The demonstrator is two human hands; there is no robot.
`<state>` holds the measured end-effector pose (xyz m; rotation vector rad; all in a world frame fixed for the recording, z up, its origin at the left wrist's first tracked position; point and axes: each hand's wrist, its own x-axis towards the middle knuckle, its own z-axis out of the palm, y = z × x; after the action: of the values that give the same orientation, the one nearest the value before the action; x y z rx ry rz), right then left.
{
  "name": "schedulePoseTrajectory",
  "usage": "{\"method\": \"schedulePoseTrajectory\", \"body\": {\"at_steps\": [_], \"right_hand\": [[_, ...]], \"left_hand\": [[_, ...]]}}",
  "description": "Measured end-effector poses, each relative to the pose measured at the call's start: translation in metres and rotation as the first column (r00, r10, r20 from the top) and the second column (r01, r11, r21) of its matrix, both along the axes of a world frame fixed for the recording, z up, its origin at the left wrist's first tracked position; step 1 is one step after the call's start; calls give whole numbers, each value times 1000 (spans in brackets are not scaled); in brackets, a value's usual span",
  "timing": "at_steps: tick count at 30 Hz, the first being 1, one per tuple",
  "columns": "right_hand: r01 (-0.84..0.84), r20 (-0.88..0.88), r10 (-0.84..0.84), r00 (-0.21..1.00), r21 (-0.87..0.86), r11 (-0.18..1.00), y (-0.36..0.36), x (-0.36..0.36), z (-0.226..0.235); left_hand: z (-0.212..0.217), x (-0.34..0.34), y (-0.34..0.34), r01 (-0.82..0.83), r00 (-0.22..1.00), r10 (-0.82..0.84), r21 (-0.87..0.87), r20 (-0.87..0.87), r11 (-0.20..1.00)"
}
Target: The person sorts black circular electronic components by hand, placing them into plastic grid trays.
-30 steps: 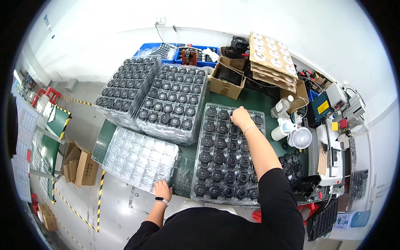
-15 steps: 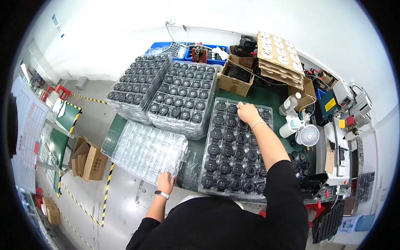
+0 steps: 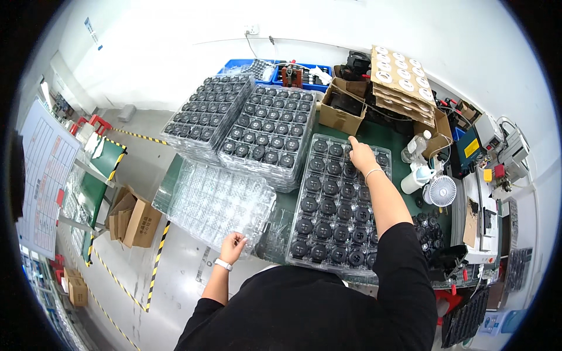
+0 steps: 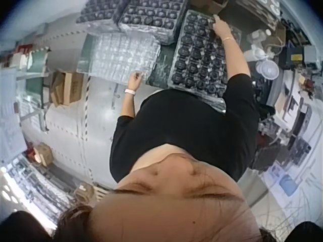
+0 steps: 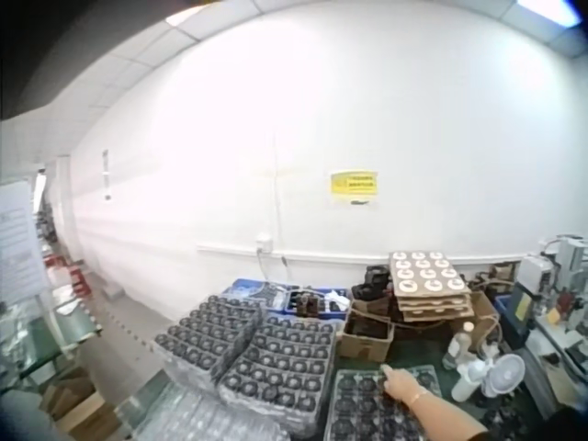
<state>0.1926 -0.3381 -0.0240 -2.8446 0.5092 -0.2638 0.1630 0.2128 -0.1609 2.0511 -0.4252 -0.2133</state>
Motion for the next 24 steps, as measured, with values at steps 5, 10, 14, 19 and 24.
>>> {"method": "schedulePoseTrajectory", "body": {"at_steps": [5,10,14,19,24], "right_hand": [[115,292,-218,931,332,936,-35,-7,-45],[157,275,-352,895,545,824,-42,-6,-57],[34,282,-261,923,616,787,-32,-5,-36],[108,251,-285,925,545,832,-29,-5,-36],[220,212,-213,954,-9,975,-22,-26,-32]], "left_hand": [[40,10,-9,-100,992,103,-41,75,994],[87,10,-11,-290,872,227,84,434,953],[131,-4,-3,-432,793,350,56,499,900],[185,-21,-9,-479,693,452,-109,561,871],[234,-48,-41,-327,586,247,-54,771,944]]}}
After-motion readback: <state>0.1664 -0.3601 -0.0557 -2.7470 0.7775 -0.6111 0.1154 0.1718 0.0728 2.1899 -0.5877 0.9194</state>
